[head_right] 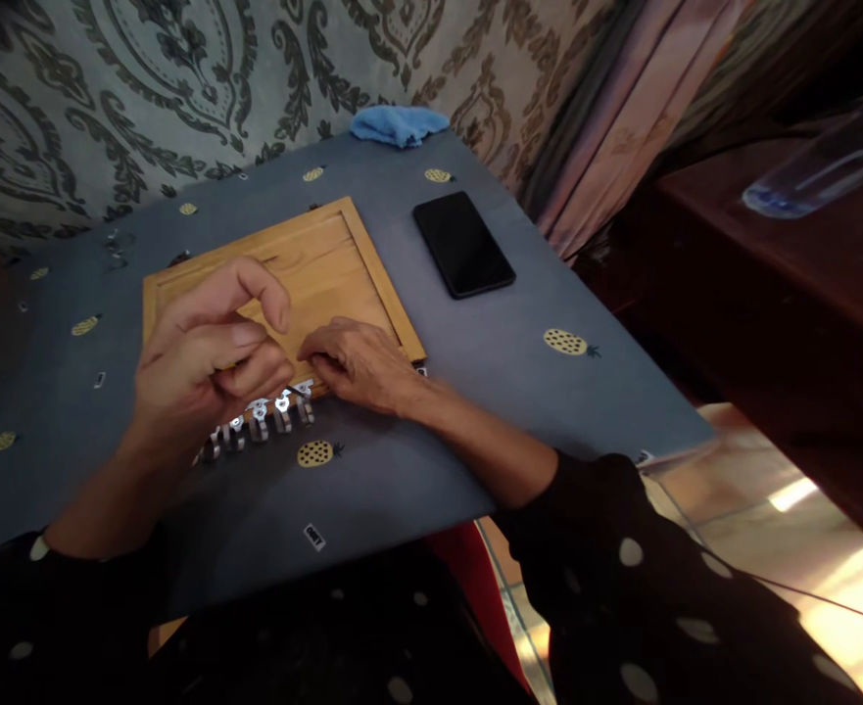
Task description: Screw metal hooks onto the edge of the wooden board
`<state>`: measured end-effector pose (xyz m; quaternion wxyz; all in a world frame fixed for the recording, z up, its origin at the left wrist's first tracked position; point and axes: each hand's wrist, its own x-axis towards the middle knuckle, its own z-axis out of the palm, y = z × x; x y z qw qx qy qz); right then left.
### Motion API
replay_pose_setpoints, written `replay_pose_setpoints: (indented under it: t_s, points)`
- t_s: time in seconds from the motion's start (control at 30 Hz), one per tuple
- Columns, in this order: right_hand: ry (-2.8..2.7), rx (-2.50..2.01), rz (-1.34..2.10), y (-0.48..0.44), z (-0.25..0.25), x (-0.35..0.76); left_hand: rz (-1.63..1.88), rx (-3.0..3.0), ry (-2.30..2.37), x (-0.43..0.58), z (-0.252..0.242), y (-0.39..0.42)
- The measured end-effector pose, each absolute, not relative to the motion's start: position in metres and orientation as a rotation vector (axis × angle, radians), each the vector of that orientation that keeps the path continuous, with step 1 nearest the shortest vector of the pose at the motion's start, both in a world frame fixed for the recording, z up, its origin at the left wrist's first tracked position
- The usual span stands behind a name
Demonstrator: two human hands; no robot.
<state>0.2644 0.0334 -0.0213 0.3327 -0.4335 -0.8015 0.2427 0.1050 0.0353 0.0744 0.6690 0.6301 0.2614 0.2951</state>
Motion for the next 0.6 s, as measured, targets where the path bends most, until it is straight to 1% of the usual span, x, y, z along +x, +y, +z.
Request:
replay_pose_setpoints:
  t_s: [0.1, 0.17, 0.27, 0.33, 0.4, 0.5, 0.6]
  points:
    - [-2.090, -1.155, 0.629, 0.034, -0.021, 0.264, 0.683, 1.420, 0.598, 0.104, 0.069, 0.036]
    - [-2.087, -1.147, 0.640, 0.034, -0.022, 0.265, 0.739, 1.419, 0.513, 0.104, 0.068, 0.036]
    - [-2.080, -1.108, 0.667, 0.034, -0.023, 0.265, 0.973, 1.374, 0.452, 0.102, 0.077, 0.036]
    - [-2.067, -1.092, 0.679, 0.034, -0.024, 0.266, 1.178, 1.338, 0.493, 0.099, 0.090, 0.033]
    - [-2.059, -1.086, 0.673, 0.033, -0.024, 0.266, 1.271, 1.323, 0.645, 0.094, 0.102, 0.029]
    - [-2.055, -1.077, 0.643, 0.033, -0.024, 0.267, 1.278, 1.341, 0.706, 0.085, 0.108, 0.020]
    - [-2.062, -1.075, 0.607, 0.034, -0.026, 0.267, 1.263, 1.354, 0.667, 0.076, 0.103, 0.010]
